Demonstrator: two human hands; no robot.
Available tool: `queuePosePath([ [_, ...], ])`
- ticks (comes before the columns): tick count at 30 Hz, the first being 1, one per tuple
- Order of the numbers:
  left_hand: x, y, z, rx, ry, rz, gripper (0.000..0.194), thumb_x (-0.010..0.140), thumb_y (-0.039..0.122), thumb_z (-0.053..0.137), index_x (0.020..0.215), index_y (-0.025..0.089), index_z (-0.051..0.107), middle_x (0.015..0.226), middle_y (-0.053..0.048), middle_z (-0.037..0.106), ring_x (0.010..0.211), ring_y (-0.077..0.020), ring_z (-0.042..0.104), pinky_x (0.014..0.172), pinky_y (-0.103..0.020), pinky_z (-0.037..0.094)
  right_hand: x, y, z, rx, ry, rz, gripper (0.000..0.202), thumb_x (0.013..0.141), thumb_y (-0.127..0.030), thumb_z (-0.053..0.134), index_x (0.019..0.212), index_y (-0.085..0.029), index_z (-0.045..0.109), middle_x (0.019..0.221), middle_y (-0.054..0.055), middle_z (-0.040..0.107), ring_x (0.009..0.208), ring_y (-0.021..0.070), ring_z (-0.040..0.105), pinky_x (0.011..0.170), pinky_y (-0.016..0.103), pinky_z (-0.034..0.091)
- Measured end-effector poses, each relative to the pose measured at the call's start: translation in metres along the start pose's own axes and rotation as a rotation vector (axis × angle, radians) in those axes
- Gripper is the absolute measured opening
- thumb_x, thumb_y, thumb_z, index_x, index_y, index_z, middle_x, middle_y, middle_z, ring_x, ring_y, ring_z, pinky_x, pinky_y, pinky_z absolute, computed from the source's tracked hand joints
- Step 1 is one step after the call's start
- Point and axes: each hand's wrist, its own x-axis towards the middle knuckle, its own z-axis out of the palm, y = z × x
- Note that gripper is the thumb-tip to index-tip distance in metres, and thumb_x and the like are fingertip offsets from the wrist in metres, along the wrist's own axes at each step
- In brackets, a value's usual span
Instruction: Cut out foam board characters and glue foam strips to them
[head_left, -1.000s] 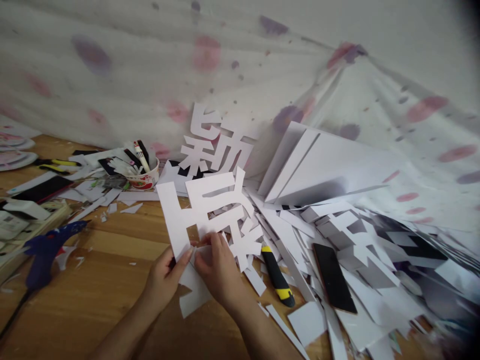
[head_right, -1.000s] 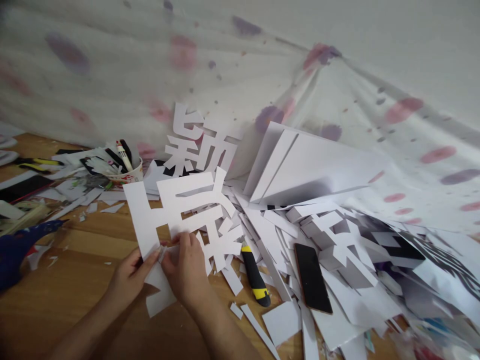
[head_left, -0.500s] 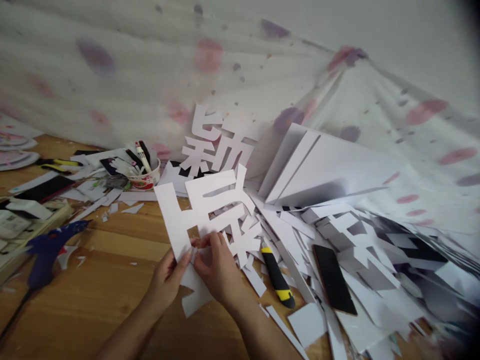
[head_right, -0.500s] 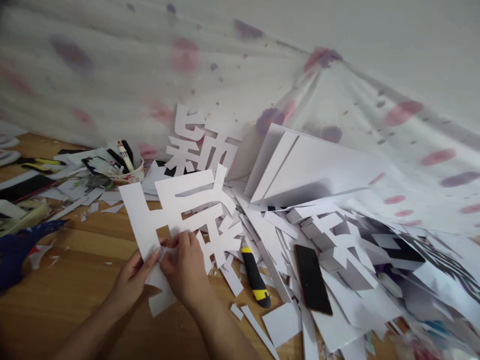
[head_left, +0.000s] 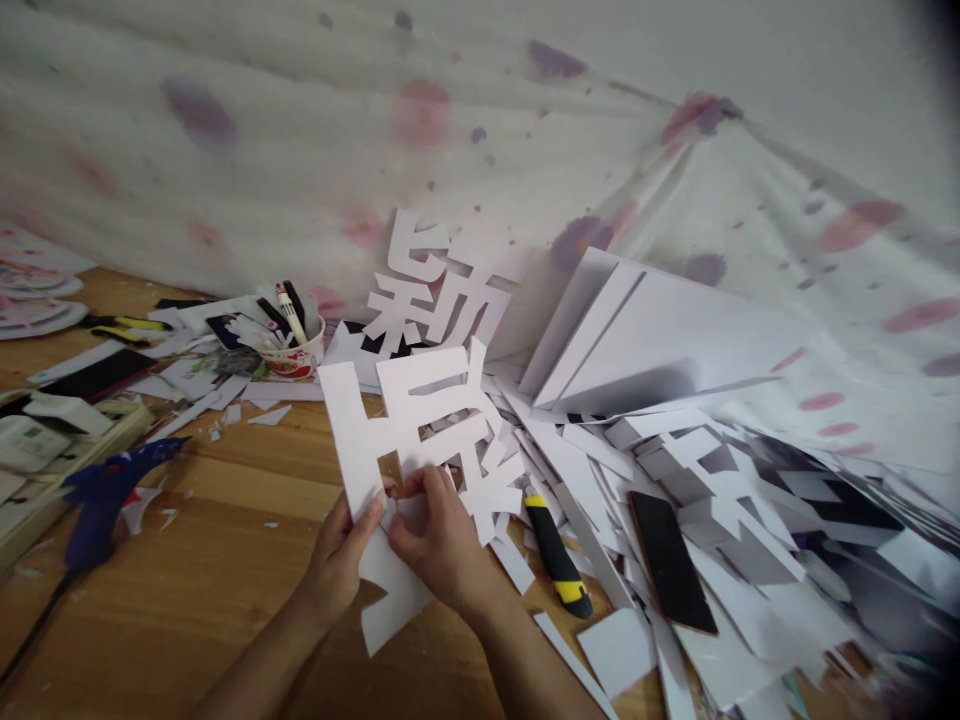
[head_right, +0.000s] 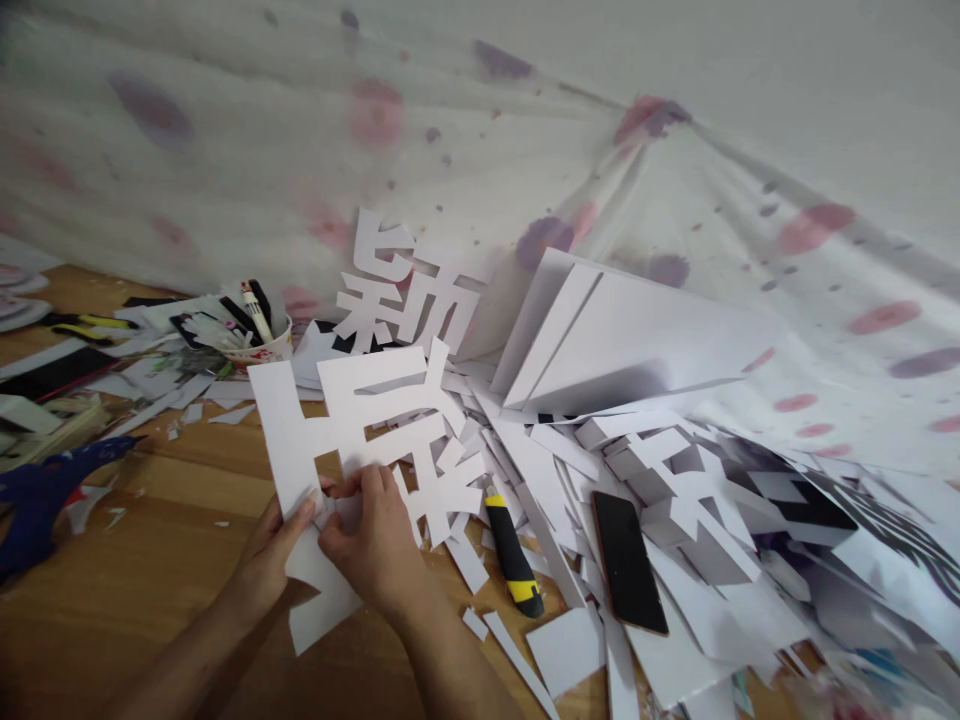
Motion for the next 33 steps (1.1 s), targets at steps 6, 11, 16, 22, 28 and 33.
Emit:
queuePosePath([
  [6, -0.004, 0.005, 0.003, -0.078, -0.01, -0.017, 0.038, 0.07, 0.045, 0.063, 0.097, 0.018, 0.059, 0.093, -0.006, 0.064, 0.083, -0.0205, 0.059, 0.068, -0.026, 0.046, -0.003, -0.005, -0.007, 0.012, -0.052, -0.001, 0.026, 0.063, -0.011, 0.053, 0.084, -0.022, 0.044, 0.091, 0.001, 0.049, 0.081, 0.0155, 0.049, 0.071, 0.03, 0.043],
  [11, -0.006, 0.009, 0.005, -0.106, -0.01, -0.002, 0.033, 0.07, 0.044, 0.062, 0.09, 0.018, 0.058, 0.081, -0.003, 0.063, 0.067, -0.0155, 0.056, 0.059, -0.024, 0.044, -0.003, -0.006, -0.008, 0.001, -0.086, 0.01, 0.027, 0.062, -0.011, 0.052, 0.085, -0.021, 0.043, 0.089, 0.001, 0.048, 0.078, 0.0152, 0.048, 0.067, 0.028, 0.041],
  [16, -0.004, 0.013, 0.007, -0.201, -0.034, 0.026, 0.029, 0.07, 0.043, 0.062, 0.082, 0.017, 0.059, 0.079, -0.003, 0.063, 0.071, -0.0162, 0.058, 0.062, -0.024, 0.045, -0.005, -0.004, -0.008, 0.024, -0.108, 0.013, 0.032, 0.061, -0.009, 0.051, 0.089, -0.021, 0.043, 0.092, 0.001, 0.048, 0.079, 0.0149, 0.048, 0.067, 0.028, 0.041],
  [22, -0.004, 0.017, 0.009, -0.141, 0.022, 0.017, 0.035, 0.069, 0.048, 0.062, 0.082, 0.016, 0.061, 0.074, -0.003, 0.067, 0.062, -0.017, 0.059, 0.054, -0.024, 0.044, -0.006, -0.003, -0.012, 0.02, -0.093, -0.025, 0.035, 0.06, -0.009, 0.051, 0.092, -0.021, 0.043, 0.093, 0.001, 0.047, 0.08, 0.0151, 0.048, 0.07, 0.028, 0.042],
  [28, -0.001, 0.006, 0.002, -0.077, 0.057, -0.054, 0.043, 0.07, 0.059, 0.054, 0.08, 0.018, 0.063, 0.067, -0.002, 0.067, 0.057, -0.0191, 0.06, 0.049, -0.027, 0.045, -0.003, -0.008, -0.023, 0.024, -0.142, -0.053, 0.035, 0.062, -0.007, 0.049, 0.093, -0.021, 0.045, 0.096, 0.002, 0.049, 0.084, 0.0159, 0.049, 0.075, 0.03, 0.042],
  [33, 0.001, 0.01, 0.003, -0.207, 0.125, -0.157, 0.056, 0.067, 0.068, 0.049, 0.085, 0.017, 0.066, 0.069, -0.005, 0.069, 0.063, -0.0228, 0.063, 0.049, -0.029, 0.046, -0.001, -0.002, -0.022, 0.066, -0.137, 0.003, 0.032, 0.066, -0.007, 0.048, 0.095, -0.022, 0.049, 0.095, 0.002, 0.051, 0.087, 0.0161, 0.05, 0.078, 0.032, 0.042],
])
